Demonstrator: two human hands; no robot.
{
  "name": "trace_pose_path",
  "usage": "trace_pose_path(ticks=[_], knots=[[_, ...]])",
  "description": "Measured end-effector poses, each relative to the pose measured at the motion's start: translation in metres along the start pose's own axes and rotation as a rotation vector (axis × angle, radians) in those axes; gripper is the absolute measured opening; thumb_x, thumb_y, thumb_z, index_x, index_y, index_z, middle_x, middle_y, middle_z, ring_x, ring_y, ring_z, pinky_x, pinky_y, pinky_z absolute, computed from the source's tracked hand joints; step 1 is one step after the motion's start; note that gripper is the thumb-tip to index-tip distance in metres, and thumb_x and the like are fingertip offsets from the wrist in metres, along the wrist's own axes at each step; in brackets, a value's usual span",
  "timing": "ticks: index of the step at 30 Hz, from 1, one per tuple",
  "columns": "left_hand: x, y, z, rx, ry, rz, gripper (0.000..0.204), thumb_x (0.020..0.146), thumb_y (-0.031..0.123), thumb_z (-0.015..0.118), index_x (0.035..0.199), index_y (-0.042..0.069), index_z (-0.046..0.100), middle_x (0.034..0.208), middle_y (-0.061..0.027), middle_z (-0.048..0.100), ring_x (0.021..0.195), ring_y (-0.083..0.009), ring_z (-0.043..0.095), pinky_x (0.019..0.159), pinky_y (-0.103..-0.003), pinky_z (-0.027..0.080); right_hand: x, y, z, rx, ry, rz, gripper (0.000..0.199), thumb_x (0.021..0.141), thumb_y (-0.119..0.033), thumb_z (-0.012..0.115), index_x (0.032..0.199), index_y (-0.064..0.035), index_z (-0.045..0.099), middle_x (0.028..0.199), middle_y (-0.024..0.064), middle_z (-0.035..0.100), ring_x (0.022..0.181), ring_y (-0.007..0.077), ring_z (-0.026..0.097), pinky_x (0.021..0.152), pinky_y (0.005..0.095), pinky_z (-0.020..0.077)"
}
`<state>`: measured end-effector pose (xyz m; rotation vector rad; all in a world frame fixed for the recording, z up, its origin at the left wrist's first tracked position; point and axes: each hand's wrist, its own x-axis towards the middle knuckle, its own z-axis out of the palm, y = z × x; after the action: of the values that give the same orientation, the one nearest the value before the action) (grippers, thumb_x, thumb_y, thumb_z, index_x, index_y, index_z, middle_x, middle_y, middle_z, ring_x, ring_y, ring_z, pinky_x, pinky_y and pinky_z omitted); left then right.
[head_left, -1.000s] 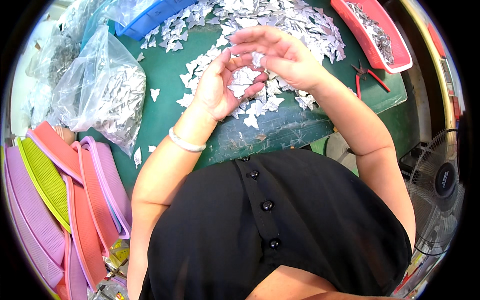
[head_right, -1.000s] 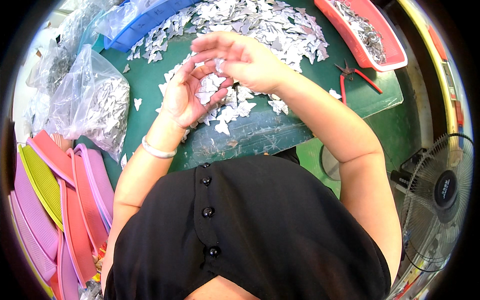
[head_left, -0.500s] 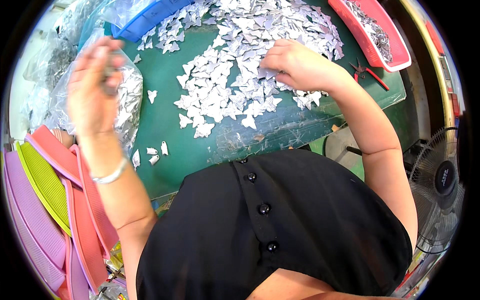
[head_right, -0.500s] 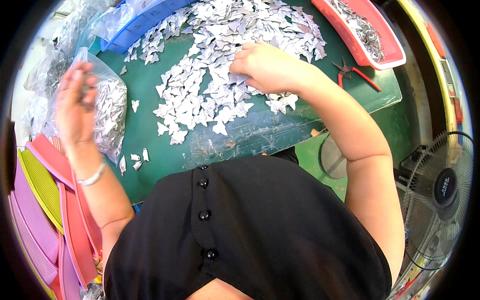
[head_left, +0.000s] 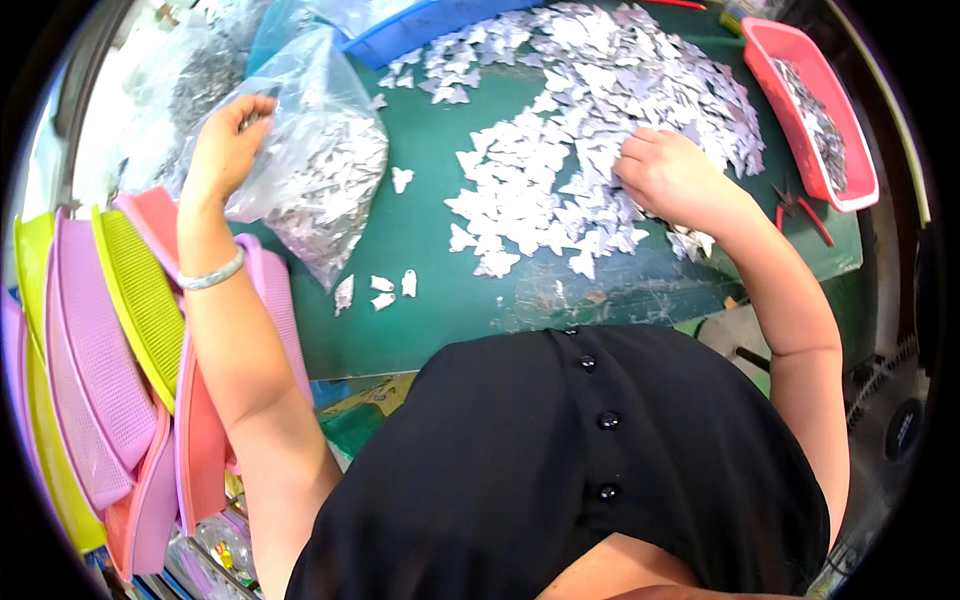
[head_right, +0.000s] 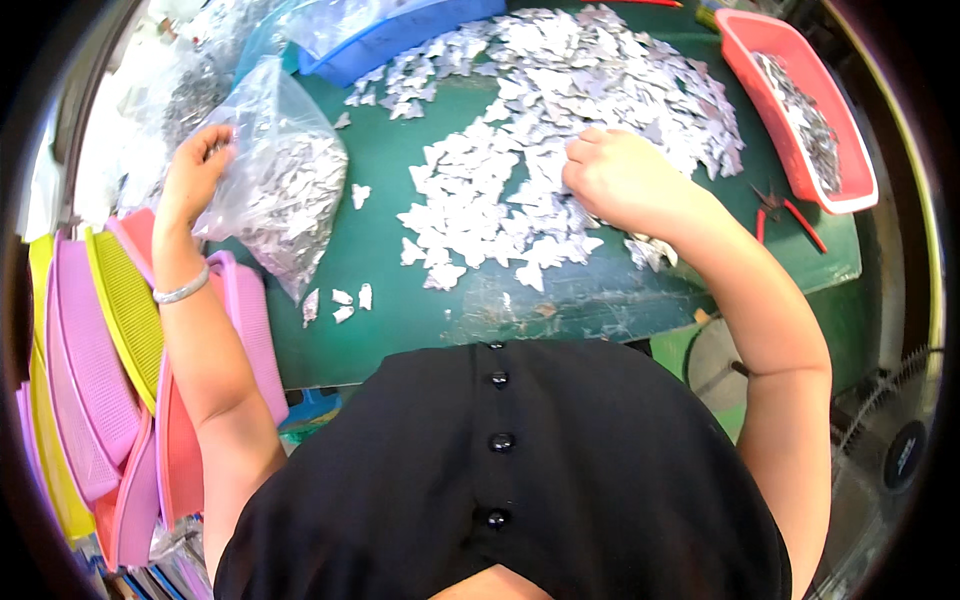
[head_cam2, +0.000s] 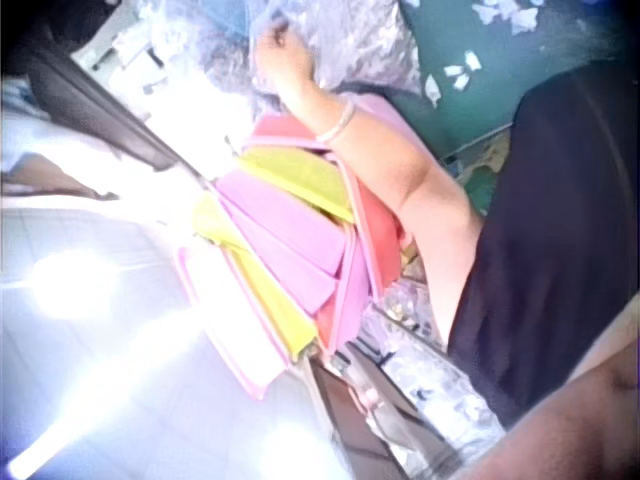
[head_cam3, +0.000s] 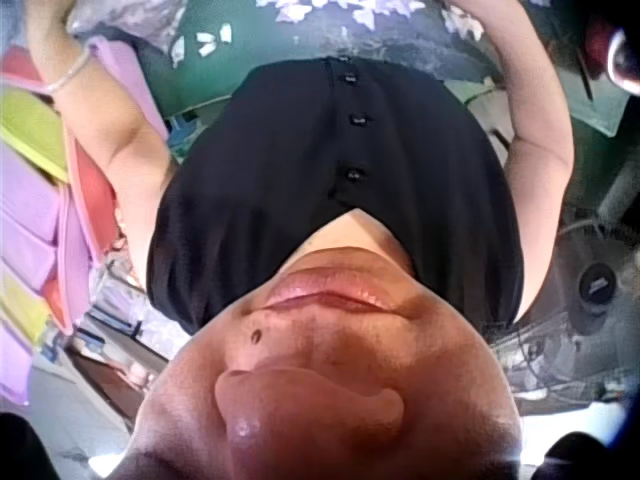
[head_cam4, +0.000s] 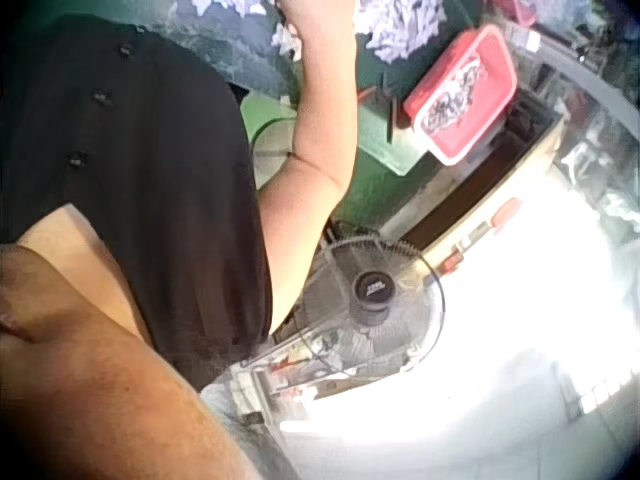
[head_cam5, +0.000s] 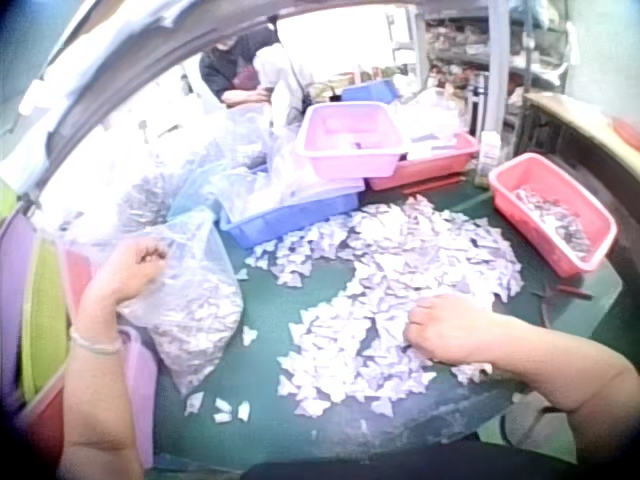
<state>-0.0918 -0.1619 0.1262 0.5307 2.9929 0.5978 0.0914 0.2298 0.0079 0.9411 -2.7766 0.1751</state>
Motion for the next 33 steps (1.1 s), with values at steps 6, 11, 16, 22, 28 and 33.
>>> trace_pose_path(ticks=[6, 11, 16, 22, 28, 33], knots=[[-0.012, 0.012, 0.005, 0.217, 0.612, 0.120, 0.023, 0.082, 0.020, 0.057, 0.099, 0.005, 0.062, 0.090, -0.0108, 0.064, 0.079, -0.0202, 0.061, 0.071, -0.029, 0.047, 0.003, 0.005, 0.007, 0.035, 0.012, -0.054, 0.015, 0.064, -0.012, 0.063, 0.070, -0.0047, 0.052, 0.071, 0.0055, 0.050, 0.075, 0.0227, 0.052, 0.066, 0.0333, 0.0445], [-0.025, 0.115, 0.098, -0.141, 0.358, 0.518, 0.019, 0.078, 0.021, 0.062, 0.091, 0.007, 0.063, 0.085, -0.0083, 0.061, 0.076, -0.0202, 0.060, 0.068, -0.030, 0.047, -0.002, 0.003, 0.011, -0.009, -0.027, 0.066, 0.013, 0.063, -0.012, 0.062, 0.068, -0.0047, 0.052, 0.070, 0.0052, 0.051, 0.074, 0.0226, 0.053, 0.066, 0.0323, 0.0446], [-0.041, 0.163, 0.191, -0.197, -0.144, 0.465, 0.023, 0.073, 0.018, 0.064, 0.094, 0.007, 0.063, 0.087, -0.0103, 0.059, 0.077, -0.0252, 0.058, 0.070, -0.034, 0.046, -0.002, 0.009, 0.011, 0.113, 0.046, 0.130, 0.010, 0.065, -0.008, 0.058, 0.072, -0.0018, 0.055, 0.072, 0.0092, 0.054, 0.073, 0.0272, 0.055, 0.066, 0.0343, 0.0455], [-0.041, 0.186, 0.213, -0.057, -0.082, 0.580, 0.032, 0.067, 0.021, 0.071, 0.092, 0.006, 0.060, 0.083, -0.0088, 0.055, 0.081, -0.0274, 0.056, 0.071, -0.037, 0.045, -0.012, 0.017, 0.007, 0.638, 0.107, 0.449, 0.013, 0.073, -0.007, 0.056, 0.083, 0.0006, 0.060, 0.067, 0.0060, 0.058, 0.060, 0.0163, 0.055, 0.057, 0.0282, 0.0446], [-0.042, 0.195, 0.212, 0.039, -0.136, 0.606, 0.029, 0.068, 0.023, 0.070, 0.085, 0.002, 0.059, 0.082, -0.0123, 0.056, 0.081, -0.0285, 0.057, 0.070, -0.038, 0.045, -0.013, 0.023, 0.001, 1.274, 0.143, 0.725, 0.017, 0.075, -0.011, 0.059, 0.086, 0.0016, 0.062, 0.068, 0.0006, 0.058, 0.057, 0.0068, 0.049, 0.052, 0.0224, 0.0411], [-0.039, 0.195, 0.210, 0.012, -0.209, 0.553, 0.031, 0.068, 0.027, 0.069, 0.085, 0.002, 0.060, 0.084, -0.0125, 0.057, 0.080, -0.0287, 0.058, 0.069, -0.037, 0.046, -0.014, 0.025, 0.003, 1.589, 0.218, 0.799, 0.011, 0.078, -0.011, 0.061, 0.083, -0.0005, 0.061, 0.067, 0.0007, 0.056, 0.053, 0.0074, 0.051, 0.048, 0.0209, 0.0442]])
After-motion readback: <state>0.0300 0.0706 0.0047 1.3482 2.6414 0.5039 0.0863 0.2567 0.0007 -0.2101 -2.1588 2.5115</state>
